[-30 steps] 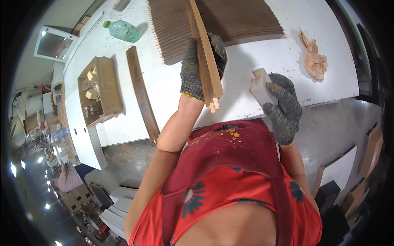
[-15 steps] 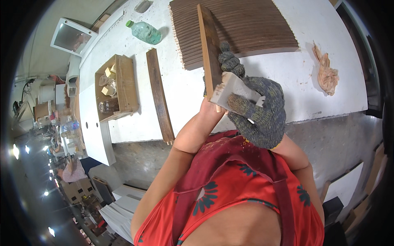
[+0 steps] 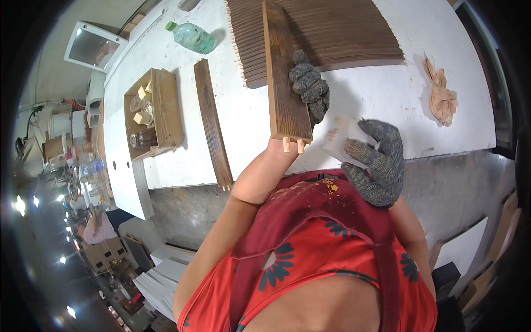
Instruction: The person sands the surfaces and edges of wooden furniture slats using a handheld sanding block and then wipes them with a cloth.
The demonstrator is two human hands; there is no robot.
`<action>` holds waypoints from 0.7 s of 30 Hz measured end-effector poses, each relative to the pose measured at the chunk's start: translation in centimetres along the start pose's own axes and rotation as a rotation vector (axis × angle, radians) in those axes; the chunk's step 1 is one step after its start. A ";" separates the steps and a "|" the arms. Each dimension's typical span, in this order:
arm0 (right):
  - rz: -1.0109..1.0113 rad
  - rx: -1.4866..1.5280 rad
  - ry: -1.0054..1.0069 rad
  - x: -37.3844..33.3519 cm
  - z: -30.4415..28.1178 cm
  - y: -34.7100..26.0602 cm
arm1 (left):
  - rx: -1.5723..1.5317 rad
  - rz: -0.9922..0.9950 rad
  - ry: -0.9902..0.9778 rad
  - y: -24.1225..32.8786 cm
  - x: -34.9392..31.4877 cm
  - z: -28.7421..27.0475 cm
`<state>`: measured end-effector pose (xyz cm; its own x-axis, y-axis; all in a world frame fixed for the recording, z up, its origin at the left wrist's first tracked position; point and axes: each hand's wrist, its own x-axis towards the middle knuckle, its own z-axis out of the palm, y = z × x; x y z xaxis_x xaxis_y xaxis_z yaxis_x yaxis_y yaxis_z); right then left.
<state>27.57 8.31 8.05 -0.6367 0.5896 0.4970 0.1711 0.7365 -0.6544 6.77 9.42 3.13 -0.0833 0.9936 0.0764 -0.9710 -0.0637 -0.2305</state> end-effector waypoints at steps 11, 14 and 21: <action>-0.202 -0.092 -0.059 1.0 2.2 1.1 | 0.034 -0.016 -0.083 0.9 -0.5 -3.7; -0.104 -0.196 -0.149 -1.6 1.2 2.8 | -0.008 -0.067 -0.052 0.8 -1.3 -1.9; 0.311 0.169 0.091 -4.3 1.2 4.8 | 0.233 0.162 0.536 1.3 -3.0 0.9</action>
<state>30.18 8.91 2.07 -0.5029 0.8095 0.3029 0.2146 0.4564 -0.8635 5.54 6.29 3.44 -0.1687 0.8741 -0.4555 -0.9839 -0.1768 0.0251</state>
